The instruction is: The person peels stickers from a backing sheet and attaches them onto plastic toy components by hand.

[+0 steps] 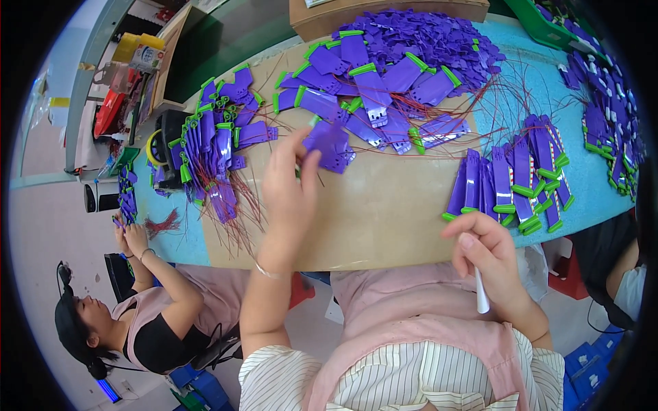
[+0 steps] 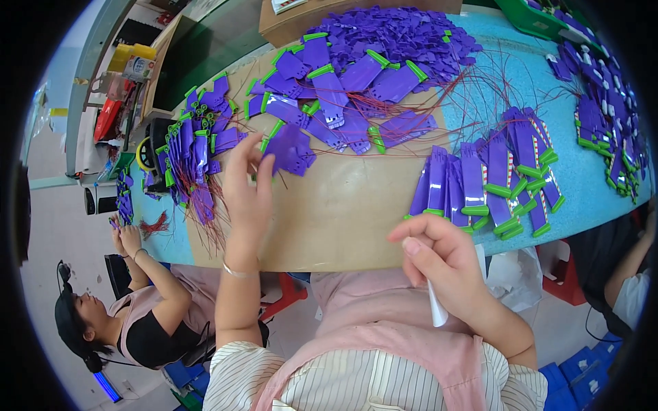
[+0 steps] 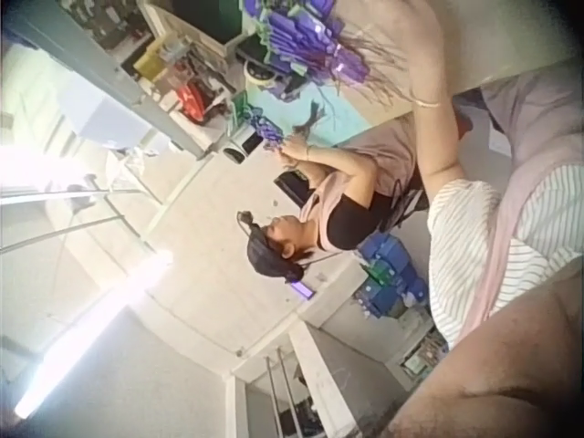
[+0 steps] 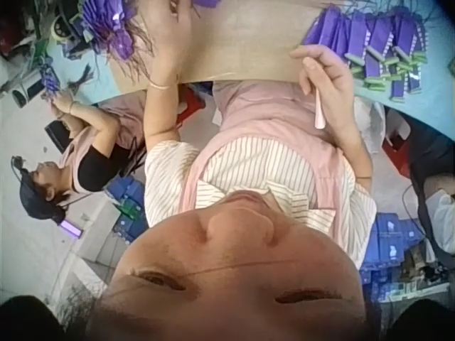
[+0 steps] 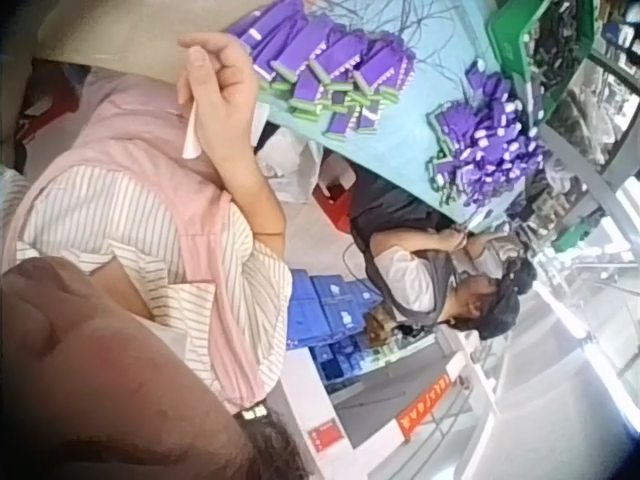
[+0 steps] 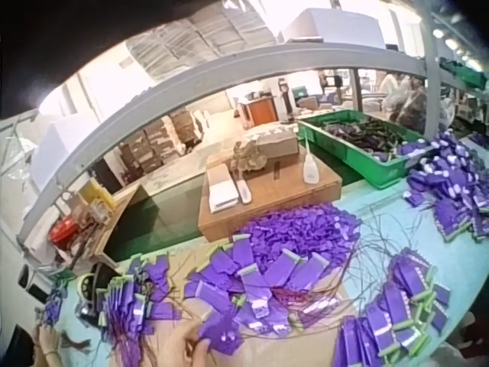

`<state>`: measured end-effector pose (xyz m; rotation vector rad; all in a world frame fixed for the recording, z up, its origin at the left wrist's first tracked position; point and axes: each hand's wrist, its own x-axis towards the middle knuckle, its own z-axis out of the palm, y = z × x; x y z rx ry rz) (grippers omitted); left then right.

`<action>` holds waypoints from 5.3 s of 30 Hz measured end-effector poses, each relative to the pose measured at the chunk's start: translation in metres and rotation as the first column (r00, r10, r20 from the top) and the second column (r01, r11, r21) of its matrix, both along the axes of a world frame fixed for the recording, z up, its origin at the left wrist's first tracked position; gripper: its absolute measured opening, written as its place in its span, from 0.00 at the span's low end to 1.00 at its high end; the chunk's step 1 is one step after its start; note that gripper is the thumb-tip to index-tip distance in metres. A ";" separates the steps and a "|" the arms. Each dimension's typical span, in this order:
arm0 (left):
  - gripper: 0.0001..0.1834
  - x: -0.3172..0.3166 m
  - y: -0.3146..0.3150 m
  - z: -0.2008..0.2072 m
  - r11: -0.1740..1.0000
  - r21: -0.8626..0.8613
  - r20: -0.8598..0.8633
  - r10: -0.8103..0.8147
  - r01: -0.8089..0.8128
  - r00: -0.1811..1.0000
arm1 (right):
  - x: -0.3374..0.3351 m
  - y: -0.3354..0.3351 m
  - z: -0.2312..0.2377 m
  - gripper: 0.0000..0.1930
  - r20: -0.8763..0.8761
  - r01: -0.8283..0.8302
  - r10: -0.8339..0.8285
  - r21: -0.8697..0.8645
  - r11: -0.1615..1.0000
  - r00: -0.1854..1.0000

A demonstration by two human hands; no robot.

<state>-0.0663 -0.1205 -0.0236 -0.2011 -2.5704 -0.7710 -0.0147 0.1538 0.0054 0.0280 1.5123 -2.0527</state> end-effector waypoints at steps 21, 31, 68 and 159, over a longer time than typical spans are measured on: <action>0.07 0.076 0.121 0.022 0.181 0.952 0.307 -0.562 -0.247 0.768 | 0.013 0.014 -0.009 0.10 0.194 0.043 -0.025 -0.088 0.995 0.981; 0.07 0.081 0.125 0.020 0.285 0.948 0.276 -0.515 -0.141 0.811 | 0.017 0.016 -0.011 0.09 0.226 0.081 -0.054 -0.112 0.990 0.973; 0.13 0.083 0.141 0.025 0.722 0.650 0.165 -0.440 0.239 0.883 | 0.026 0.023 -0.017 0.09 -0.195 0.155 -0.212 -0.274 0.949 0.958; 0.10 -0.280 0.003 0.059 0.855 -0.496 0.098 -0.114 0.148 0.989 | -0.015 0.023 -0.071 0.05 -0.832 0.265 0.193 0.372 0.889 0.520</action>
